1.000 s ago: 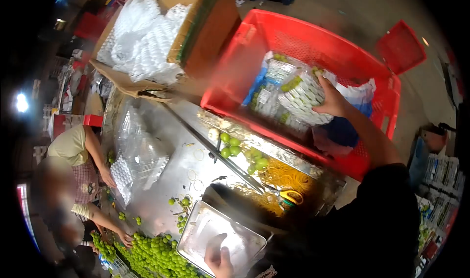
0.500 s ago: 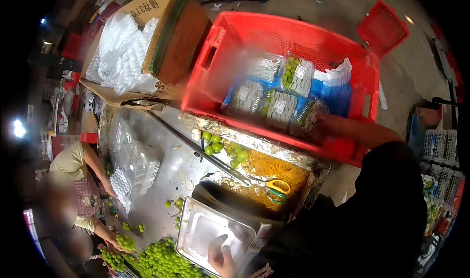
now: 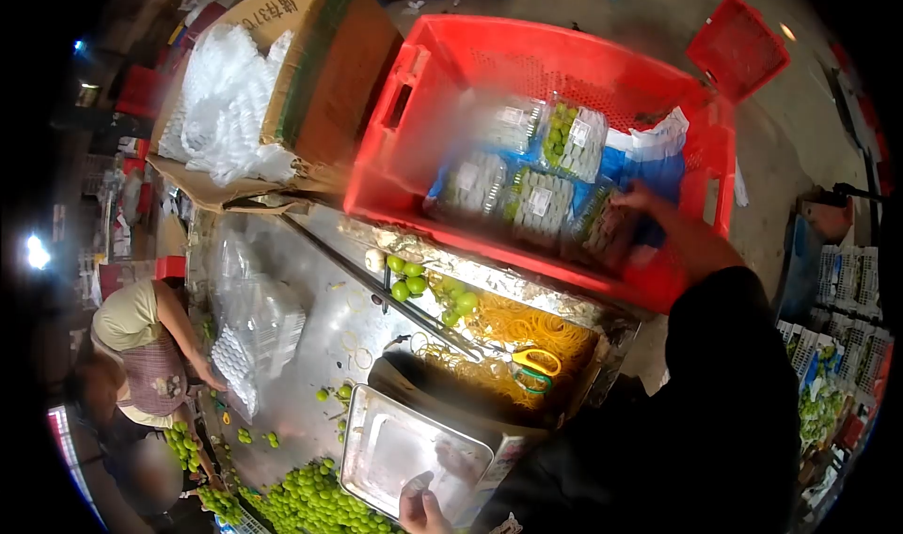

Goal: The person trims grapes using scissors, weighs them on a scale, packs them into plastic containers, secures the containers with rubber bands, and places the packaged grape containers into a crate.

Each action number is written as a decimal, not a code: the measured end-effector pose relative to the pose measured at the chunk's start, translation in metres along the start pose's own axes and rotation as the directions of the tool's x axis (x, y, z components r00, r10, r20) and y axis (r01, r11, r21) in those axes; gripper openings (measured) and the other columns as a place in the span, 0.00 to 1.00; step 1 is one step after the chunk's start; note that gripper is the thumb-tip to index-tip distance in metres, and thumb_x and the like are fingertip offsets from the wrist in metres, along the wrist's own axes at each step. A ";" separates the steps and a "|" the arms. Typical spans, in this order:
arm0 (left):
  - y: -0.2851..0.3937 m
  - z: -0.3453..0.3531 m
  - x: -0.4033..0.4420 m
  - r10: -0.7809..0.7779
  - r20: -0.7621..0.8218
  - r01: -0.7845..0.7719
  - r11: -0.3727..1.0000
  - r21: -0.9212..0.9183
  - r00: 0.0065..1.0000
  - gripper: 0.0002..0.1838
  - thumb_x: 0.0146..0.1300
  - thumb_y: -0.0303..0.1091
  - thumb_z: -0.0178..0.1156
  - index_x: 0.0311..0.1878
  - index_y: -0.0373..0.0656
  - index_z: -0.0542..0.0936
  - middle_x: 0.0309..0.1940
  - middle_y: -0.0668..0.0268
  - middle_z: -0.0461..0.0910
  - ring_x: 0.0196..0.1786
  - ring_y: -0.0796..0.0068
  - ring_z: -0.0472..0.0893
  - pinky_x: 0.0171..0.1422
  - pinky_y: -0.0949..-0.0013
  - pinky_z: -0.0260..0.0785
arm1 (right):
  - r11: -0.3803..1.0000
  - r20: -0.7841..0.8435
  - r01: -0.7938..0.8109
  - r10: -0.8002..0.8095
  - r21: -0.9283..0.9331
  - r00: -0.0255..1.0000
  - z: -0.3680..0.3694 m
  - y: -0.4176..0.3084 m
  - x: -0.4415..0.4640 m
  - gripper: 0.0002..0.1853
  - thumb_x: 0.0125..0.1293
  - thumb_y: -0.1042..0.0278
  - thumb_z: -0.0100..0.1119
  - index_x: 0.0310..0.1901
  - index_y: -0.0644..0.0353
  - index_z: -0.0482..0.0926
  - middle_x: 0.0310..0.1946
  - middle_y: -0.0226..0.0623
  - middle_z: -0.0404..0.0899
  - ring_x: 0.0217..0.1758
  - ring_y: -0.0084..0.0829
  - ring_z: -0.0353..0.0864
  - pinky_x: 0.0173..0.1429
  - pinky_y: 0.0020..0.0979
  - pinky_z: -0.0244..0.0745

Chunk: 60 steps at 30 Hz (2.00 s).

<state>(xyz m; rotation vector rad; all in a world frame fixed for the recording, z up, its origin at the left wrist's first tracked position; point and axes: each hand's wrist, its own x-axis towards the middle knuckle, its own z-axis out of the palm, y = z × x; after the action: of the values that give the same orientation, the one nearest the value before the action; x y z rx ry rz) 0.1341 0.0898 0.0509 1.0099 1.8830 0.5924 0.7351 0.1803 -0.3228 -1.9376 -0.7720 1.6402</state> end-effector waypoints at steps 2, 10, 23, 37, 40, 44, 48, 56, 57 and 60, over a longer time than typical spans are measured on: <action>-0.001 0.002 -0.001 -0.028 -0.074 0.032 0.998 0.050 0.997 0.14 0.62 0.27 0.49 0.49 0.33 0.71 0.48 0.56 0.72 0.53 0.66 0.68 0.60 0.64 0.58 | 0.920 0.023 -0.117 0.136 -0.375 0.990 0.024 -0.071 -0.037 0.55 0.31 0.38 0.68 0.59 0.66 0.56 0.55 0.54 0.63 0.56 0.45 0.66 0.59 0.37 0.62; -0.014 0.004 0.016 -0.039 -0.152 0.036 0.999 -0.020 0.988 0.15 0.61 0.28 0.51 0.50 0.33 0.70 0.48 0.56 0.72 0.52 0.67 0.69 0.59 0.65 0.59 | 0.808 -0.355 -0.001 -0.258 -0.589 0.898 0.023 -0.021 -0.005 0.51 0.33 0.43 0.70 0.58 0.65 0.59 0.55 0.52 0.64 0.58 0.44 0.64 0.61 0.37 0.58; -0.011 0.010 0.039 0.125 0.029 -0.123 0.991 -0.061 0.992 0.10 0.59 0.27 0.49 0.41 0.33 0.74 0.40 0.58 0.76 0.47 0.66 0.73 0.57 0.66 0.63 | 0.759 -0.035 -0.107 0.109 -0.642 0.993 0.033 -0.168 -0.120 0.43 0.33 0.50 0.70 0.50 0.68 0.66 0.34 0.48 0.78 0.35 0.40 0.78 0.39 0.34 0.72; -0.003 0.001 0.014 -0.005 -0.166 -0.026 0.983 -0.182 0.986 0.12 0.59 0.25 0.48 0.44 0.29 0.72 0.41 0.51 0.74 0.45 0.63 0.73 0.54 0.64 0.65 | 0.738 0.061 -0.269 0.296 0.619 0.953 0.054 -0.076 -0.145 0.15 0.54 0.60 0.58 0.41 0.59 0.74 0.28 0.40 0.78 0.24 0.34 0.77 0.29 0.33 0.75; -0.010 0.003 0.019 0.029 -0.163 -0.065 0.974 -0.219 0.986 0.12 0.60 0.26 0.48 0.44 0.29 0.72 0.40 0.50 0.74 0.45 0.63 0.73 0.54 0.64 0.65 | 0.772 -0.125 -0.389 0.510 0.502 0.851 0.073 -0.053 -0.126 0.16 0.53 0.61 0.57 0.41 0.61 0.74 0.29 0.44 0.78 0.34 0.40 0.79 0.34 0.41 0.75; -0.005 -0.007 0.010 0.178 -0.144 -0.189 0.979 -0.069 0.973 0.11 0.59 0.27 0.50 0.42 0.30 0.73 0.39 0.53 0.75 0.44 0.65 0.74 0.53 0.66 0.65 | 0.529 0.123 0.023 0.154 -0.848 0.981 0.071 -0.071 -0.145 0.21 0.52 0.63 0.55 0.47 0.64 0.70 0.31 0.47 0.78 0.35 0.44 0.79 0.37 0.43 0.74; 0.005 -0.011 -0.002 0.180 -0.196 -0.209 0.967 -0.142 0.964 0.10 0.58 0.28 0.52 0.39 0.30 0.74 0.37 0.55 0.76 0.41 0.67 0.74 0.52 0.66 0.64 | 0.382 -0.013 0.020 -0.085 -0.924 0.996 0.114 -0.123 -0.194 0.10 0.49 0.68 0.53 0.32 0.63 0.79 0.32 0.48 0.78 0.34 0.40 0.79 0.39 0.37 0.73; 0.004 -0.054 0.027 0.417 -0.044 -0.418 0.890 -0.181 0.908 0.11 0.53 0.19 0.48 0.40 0.33 0.74 0.39 0.57 0.75 0.46 0.65 0.74 0.53 0.68 0.64 | 0.319 0.141 0.163 -0.089 -0.934 0.986 0.139 -0.132 -0.148 0.09 0.52 0.68 0.51 0.28 0.64 0.77 0.27 0.46 0.77 0.30 0.37 0.77 0.36 0.35 0.71; 0.007 -0.065 0.038 0.456 -0.044 -0.458 0.886 -0.071 0.889 0.11 0.54 0.20 0.48 0.41 0.33 0.75 0.39 0.57 0.76 0.47 0.66 0.74 0.53 0.69 0.64 | 0.303 0.140 0.151 -0.058 -0.941 0.988 0.136 -0.139 -0.145 0.08 0.53 0.68 0.51 0.28 0.64 0.77 0.27 0.45 0.77 0.30 0.37 0.77 0.36 0.34 0.71; 0.012 -0.104 0.090 0.524 0.003 -0.517 0.839 0.169 0.852 0.11 0.56 0.22 0.49 0.43 0.36 0.75 0.42 0.56 0.76 0.47 0.67 0.74 0.53 0.70 0.64 | 0.249 0.108 0.095 0.038 -0.964 0.993 0.124 -0.173 -0.150 0.09 0.54 0.68 0.50 0.27 0.64 0.77 0.25 0.44 0.76 0.29 0.36 0.77 0.35 0.33 0.70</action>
<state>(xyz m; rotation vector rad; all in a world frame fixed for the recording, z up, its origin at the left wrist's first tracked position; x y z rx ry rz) 0.0241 0.1716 0.0671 1.6582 1.7078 0.7835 0.5751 0.2025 -0.1185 -2.5147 -2.3161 1.2571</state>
